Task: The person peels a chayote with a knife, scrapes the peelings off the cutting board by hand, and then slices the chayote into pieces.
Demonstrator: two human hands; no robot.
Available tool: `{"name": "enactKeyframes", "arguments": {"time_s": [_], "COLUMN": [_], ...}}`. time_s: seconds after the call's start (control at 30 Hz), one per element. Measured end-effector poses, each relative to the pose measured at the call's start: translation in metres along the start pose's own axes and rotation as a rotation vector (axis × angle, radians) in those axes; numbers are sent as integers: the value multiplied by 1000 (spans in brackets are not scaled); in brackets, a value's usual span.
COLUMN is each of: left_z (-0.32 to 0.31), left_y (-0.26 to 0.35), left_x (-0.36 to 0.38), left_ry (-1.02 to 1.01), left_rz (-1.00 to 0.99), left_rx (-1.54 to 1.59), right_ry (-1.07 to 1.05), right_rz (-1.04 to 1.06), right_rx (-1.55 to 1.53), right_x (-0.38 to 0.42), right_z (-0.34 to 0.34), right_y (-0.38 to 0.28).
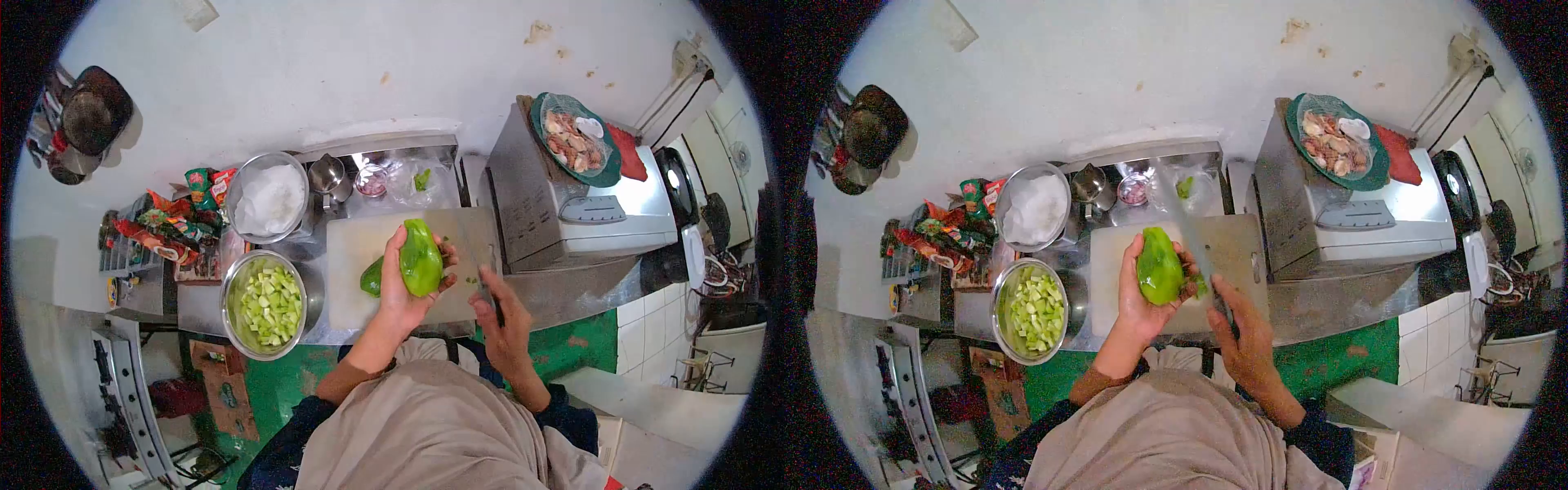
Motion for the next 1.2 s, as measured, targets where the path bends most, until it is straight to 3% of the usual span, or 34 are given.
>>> {"name": "enactKeyframes", "arguments": {"time_s": [0.1, 0.2, 0.4, 0.6, 1.0, 1.2], "left_z": [19, 13, 11, 19, 26, 34], "left_y": [4, 14, 19, 23, 24, 19], "left_x": [-10, -8, -5, -6, -1, -6], "left_ry": [13, -54, -89, -8, 105, 87], "left_rz": [-65, -189, -97, -159, -223, -216], "left_rx": [22, 6, 155, 94, -107, 31], "right_ry": [-185, -229, -320, -335, -388, -396], "right_rz": [99, 249, 334, 415, 402, 421], "right_rx": [216, 256, 393, 464, 488, 492], "right_x": [9, 17, 24, 25, 28, 30], "right_z": [-3, -5, -5, -3, -4, -6], "right_y": [-15, -20, -29, -33, -33, -34]}}
Point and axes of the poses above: each hand's wrist, its own x-axis away from the middle knuckle, its own z-axis out of the back of the hand, y = z × x, the point moved 6 cm from there along -x, towards the middle knuckle, and after that the axes turned 10 degrees about -x, right-handed, at the moved point
